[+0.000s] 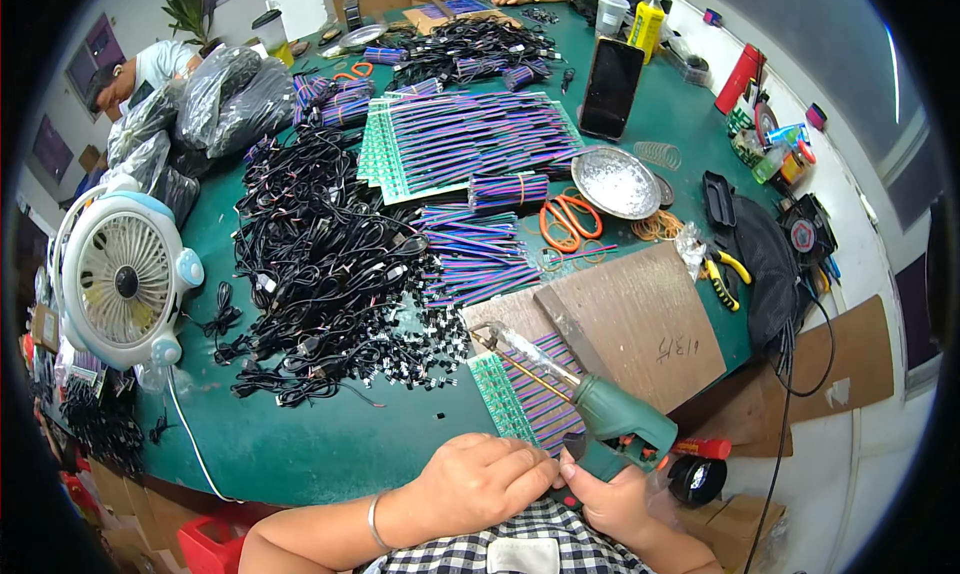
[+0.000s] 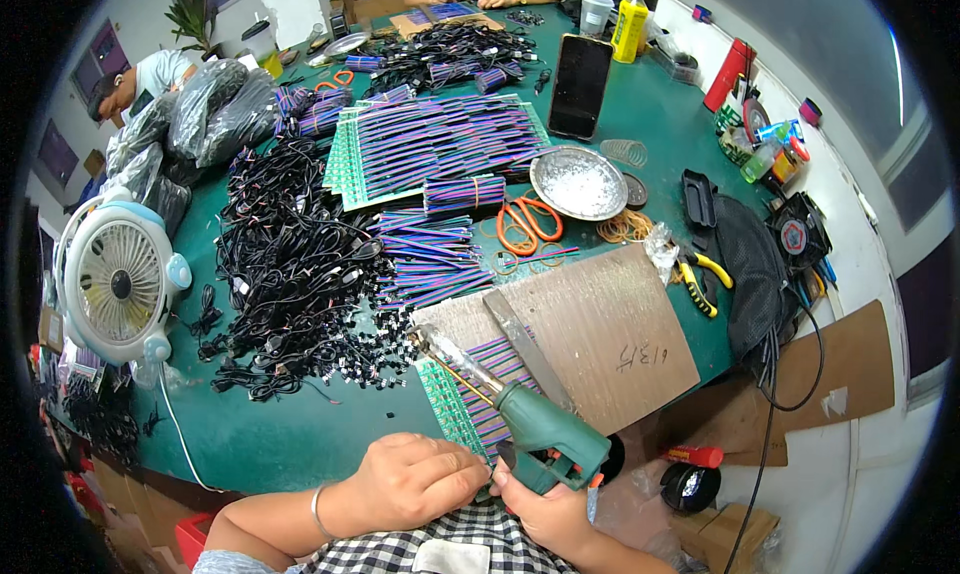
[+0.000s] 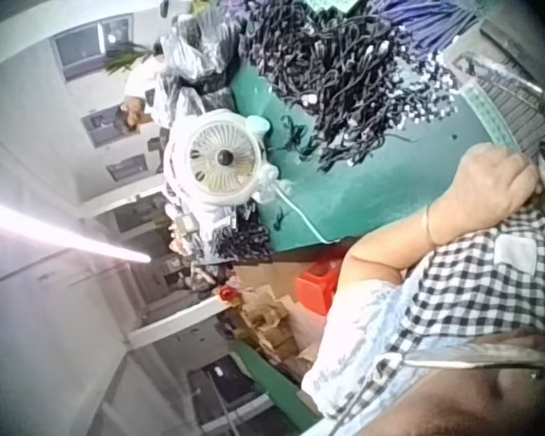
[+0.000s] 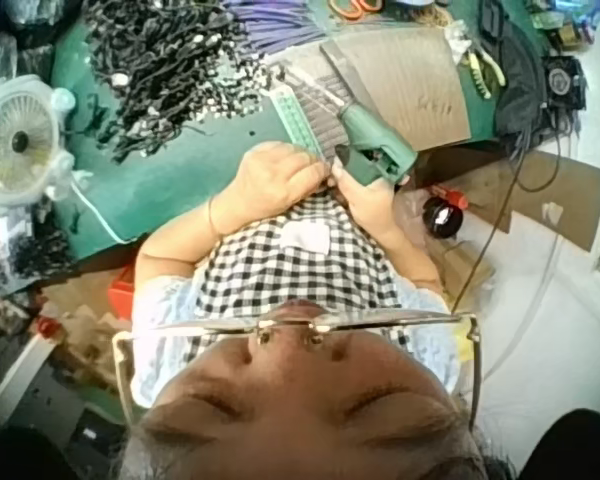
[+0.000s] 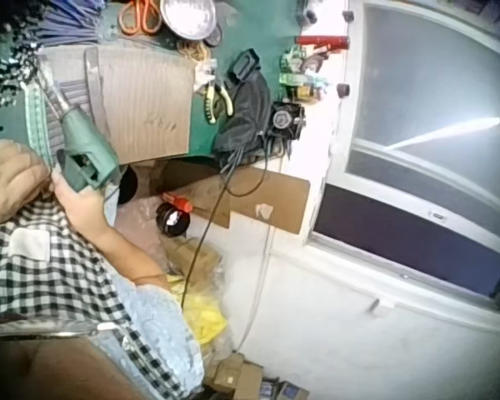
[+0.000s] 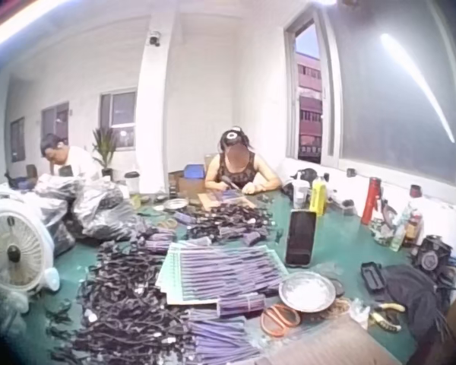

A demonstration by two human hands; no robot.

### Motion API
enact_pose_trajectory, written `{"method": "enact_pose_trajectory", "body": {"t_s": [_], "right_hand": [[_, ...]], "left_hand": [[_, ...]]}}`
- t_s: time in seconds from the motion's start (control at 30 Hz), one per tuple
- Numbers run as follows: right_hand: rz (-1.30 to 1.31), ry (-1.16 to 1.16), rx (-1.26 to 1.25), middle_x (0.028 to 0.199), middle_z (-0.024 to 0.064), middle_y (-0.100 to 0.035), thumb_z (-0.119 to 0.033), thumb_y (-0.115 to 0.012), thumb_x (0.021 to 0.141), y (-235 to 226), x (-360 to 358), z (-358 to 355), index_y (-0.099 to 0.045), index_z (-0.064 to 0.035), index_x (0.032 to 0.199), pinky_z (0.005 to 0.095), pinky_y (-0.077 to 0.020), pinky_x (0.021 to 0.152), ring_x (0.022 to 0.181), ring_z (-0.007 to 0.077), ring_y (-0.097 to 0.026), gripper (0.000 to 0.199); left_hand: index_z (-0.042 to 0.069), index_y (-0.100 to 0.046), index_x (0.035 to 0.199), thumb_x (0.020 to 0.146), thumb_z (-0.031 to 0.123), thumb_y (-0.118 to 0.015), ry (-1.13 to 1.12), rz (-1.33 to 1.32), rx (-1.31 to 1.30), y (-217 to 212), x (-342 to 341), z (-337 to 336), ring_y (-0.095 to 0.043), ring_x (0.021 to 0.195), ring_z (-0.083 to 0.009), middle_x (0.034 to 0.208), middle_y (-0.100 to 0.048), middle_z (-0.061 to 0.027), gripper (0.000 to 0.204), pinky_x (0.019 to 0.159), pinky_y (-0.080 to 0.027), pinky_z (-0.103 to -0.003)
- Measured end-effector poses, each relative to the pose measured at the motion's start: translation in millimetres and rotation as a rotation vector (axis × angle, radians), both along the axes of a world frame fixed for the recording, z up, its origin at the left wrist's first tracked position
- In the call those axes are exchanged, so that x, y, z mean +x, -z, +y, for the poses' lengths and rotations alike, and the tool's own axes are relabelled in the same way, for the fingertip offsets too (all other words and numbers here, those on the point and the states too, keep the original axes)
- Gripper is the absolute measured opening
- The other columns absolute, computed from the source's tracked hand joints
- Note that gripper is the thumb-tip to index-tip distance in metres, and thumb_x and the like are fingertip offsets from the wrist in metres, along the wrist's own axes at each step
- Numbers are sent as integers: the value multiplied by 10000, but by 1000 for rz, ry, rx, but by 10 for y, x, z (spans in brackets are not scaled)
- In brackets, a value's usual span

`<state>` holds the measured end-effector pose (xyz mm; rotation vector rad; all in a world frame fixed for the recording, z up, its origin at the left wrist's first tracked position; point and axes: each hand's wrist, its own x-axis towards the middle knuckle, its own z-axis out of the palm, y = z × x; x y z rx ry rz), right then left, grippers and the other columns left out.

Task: The person solders electronic components and wires onto circuit boards using a soldering gun.

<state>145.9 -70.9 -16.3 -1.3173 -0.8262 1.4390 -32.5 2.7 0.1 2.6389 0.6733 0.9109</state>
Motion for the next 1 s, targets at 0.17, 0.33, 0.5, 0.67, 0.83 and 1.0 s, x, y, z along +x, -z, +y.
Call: {"method": "enact_pose_trajectory", "body": {"t_s": [0.17,0.33,0.5,0.67,0.83,1.0], "right_hand": [[37,-55,-13,851,72,-605,9,-584,878,-24,-25,65,-584,35,932,277,-505,693,740,142,-589,60],[-6,25,-25,848,164,-637,-56,-571,830,108,173,-54,-571,77,1014,360,-521,728,755,236,-633,227],[69,146,115,782,199,-625,-238,-537,846,143,319,-148,-512,139,1075,381,-512,755,752,276,-616,442],[25,-71,99,941,169,-636,-198,-571,889,270,514,-253,-495,78,1176,356,-505,736,785,234,-617,406],[-349,-243,182,988,103,-656,-144,-557,934,153,424,-159,-523,47,1216,329,-480,792,846,205,-609,343],[-220,-123,168,1013,132,-641,-98,-593,905,63,260,-59,-486,74,1274,329,-494,746,776,192,-610,421]], "left_hand": [[100,-654,904,709,144,-738,-3,-18,-123,55,-65,5,-668,747,-137,830,-669,-2,217,604,-523,-265],[101,-646,870,745,132,-729,-48,-23,-338,223,-377,57,-682,850,-192,868,-688,-17,153,696,-546,-322],[121,-625,837,716,120,-736,-207,116,-198,328,-646,347,-606,1013,-248,926,-664,-3,165,859,-455,-405],[134,-619,781,670,117,-742,-380,48,-199,278,-574,658,-560,940,-217,837,-620,20,166,832,-372,-411],[162,-632,739,652,145,-745,-487,64,-233,362,-433,634,-522,830,-184,773,-582,48,144,816,-296,-417],[180,-619,754,664,167,-728,-509,46,-228,446,-437,632,-503,812,-174,751,-553,51,142,794,-264,-419]]}}
